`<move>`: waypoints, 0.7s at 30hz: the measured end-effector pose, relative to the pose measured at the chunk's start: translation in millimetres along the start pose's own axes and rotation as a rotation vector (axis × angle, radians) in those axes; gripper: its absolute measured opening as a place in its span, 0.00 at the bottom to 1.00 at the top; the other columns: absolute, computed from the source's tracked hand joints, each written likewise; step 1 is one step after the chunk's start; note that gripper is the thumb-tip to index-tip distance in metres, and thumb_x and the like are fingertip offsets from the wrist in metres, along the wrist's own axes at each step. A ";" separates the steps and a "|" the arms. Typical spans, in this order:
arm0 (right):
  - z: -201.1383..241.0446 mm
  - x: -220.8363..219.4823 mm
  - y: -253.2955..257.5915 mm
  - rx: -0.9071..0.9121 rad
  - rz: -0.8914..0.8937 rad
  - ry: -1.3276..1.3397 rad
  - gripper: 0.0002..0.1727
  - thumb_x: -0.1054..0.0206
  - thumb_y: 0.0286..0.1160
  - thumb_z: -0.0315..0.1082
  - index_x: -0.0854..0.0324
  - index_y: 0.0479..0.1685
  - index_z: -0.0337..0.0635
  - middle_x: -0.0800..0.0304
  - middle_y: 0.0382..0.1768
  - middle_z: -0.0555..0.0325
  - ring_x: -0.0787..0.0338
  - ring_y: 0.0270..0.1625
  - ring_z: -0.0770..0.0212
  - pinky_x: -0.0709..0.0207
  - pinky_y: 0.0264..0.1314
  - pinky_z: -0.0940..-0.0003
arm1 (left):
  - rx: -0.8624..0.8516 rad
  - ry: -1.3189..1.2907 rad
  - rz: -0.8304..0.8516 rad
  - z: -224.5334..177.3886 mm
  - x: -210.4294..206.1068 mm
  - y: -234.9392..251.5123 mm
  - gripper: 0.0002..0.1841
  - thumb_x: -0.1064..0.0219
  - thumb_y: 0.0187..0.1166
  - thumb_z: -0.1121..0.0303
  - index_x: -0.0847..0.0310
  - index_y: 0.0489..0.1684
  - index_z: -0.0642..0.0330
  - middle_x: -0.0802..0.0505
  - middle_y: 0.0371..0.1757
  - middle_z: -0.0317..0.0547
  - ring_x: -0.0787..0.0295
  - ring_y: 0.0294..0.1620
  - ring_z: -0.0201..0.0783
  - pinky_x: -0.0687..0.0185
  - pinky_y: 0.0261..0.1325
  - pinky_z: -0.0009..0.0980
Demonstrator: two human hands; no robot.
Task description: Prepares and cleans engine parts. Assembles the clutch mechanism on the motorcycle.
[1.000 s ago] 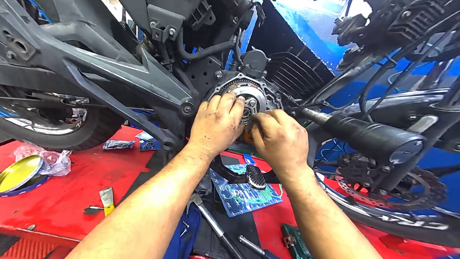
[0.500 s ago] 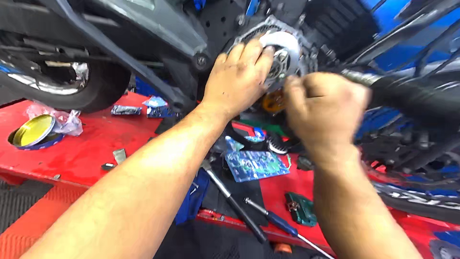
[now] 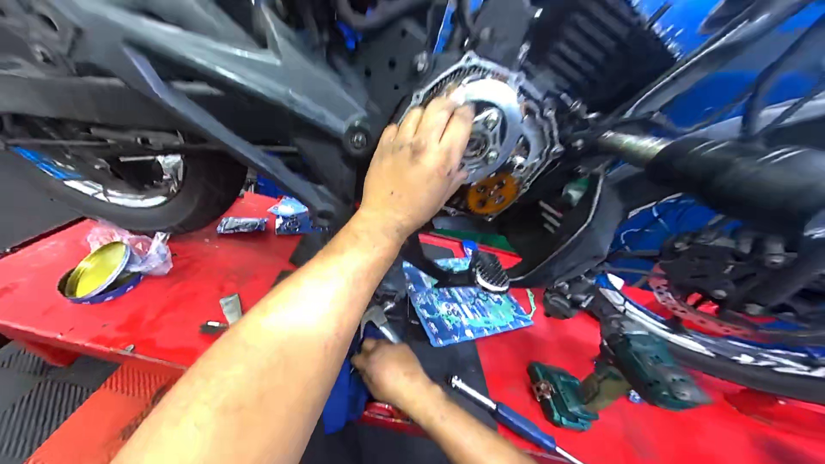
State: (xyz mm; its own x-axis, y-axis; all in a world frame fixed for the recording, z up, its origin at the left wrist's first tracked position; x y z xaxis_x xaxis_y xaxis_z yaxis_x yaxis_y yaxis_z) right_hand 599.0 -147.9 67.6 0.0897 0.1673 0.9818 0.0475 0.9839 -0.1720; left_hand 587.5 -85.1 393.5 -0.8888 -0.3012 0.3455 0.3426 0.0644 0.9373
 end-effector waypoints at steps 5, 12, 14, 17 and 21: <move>-2.2 1.0 2.8 -0.004 -0.007 0.000 0.13 0.36 0.77 0.39 0.12 0.54 0.50 0.10 0.57 0.48 0.10 0.60 0.42 0.15 0.52 0.35 | 0.043 -0.079 -0.023 7.8 -1.9 -3.9 0.32 0.21 0.69 0.49 0.17 0.66 0.63 0.10 0.64 0.57 0.15 0.71 0.53 0.20 0.75 0.44; -3.5 -5.0 -2.7 0.077 -0.018 0.001 0.15 0.39 0.80 0.42 0.14 0.58 0.50 0.09 0.56 0.51 0.09 0.60 0.46 0.15 0.54 0.39 | 0.058 -0.047 -0.026 10.3 -2.7 -6.8 0.31 0.22 0.69 0.46 0.15 0.63 0.60 0.10 0.60 0.53 0.14 0.66 0.51 0.17 0.69 0.41; -5.3 -12.3 -0.4 0.074 -0.001 -0.013 0.16 0.41 0.81 0.42 0.14 0.61 0.53 0.11 0.58 0.50 0.10 0.59 0.44 0.15 0.52 0.38 | 0.061 -0.052 -0.024 8.9 -3.6 -7.5 0.31 0.21 0.69 0.45 0.15 0.63 0.60 0.10 0.60 0.53 0.13 0.65 0.51 0.17 0.68 0.41; -7.1 -12.7 3.2 0.068 0.009 -0.027 0.16 0.42 0.83 0.45 0.13 0.59 0.55 0.11 0.58 0.52 0.10 0.60 0.45 0.15 0.52 0.38 | 0.062 -0.054 -0.031 9.1 -3.1 -6.8 0.31 0.22 0.69 0.46 0.15 0.63 0.60 0.10 0.60 0.53 0.13 0.65 0.52 0.17 0.68 0.42; -5.5 -9.9 4.6 0.074 0.017 -0.025 0.15 0.40 0.81 0.46 0.13 0.55 0.53 0.10 0.56 0.52 0.10 0.60 0.46 0.16 0.53 0.38 | 0.062 -0.042 -0.042 10.0 -3.8 -7.7 0.30 0.23 0.70 0.46 0.15 0.65 0.58 0.10 0.59 0.52 0.13 0.62 0.51 0.15 0.64 0.41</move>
State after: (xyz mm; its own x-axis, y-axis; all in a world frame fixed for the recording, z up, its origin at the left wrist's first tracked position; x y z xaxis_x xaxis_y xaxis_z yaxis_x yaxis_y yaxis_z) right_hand 603.8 -145.4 56.7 0.0648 0.1848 0.9806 -0.0276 0.9827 -0.1834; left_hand 585.1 -74.9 385.4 -0.9145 -0.2647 0.3061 0.2863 0.1113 0.9517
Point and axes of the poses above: each hand's wrist, its own y-axis towards the middle knuckle, its own x-axis out of the back of the hand, z = x × y, the point moved 7 cm from there along y, towards the middle knuckle
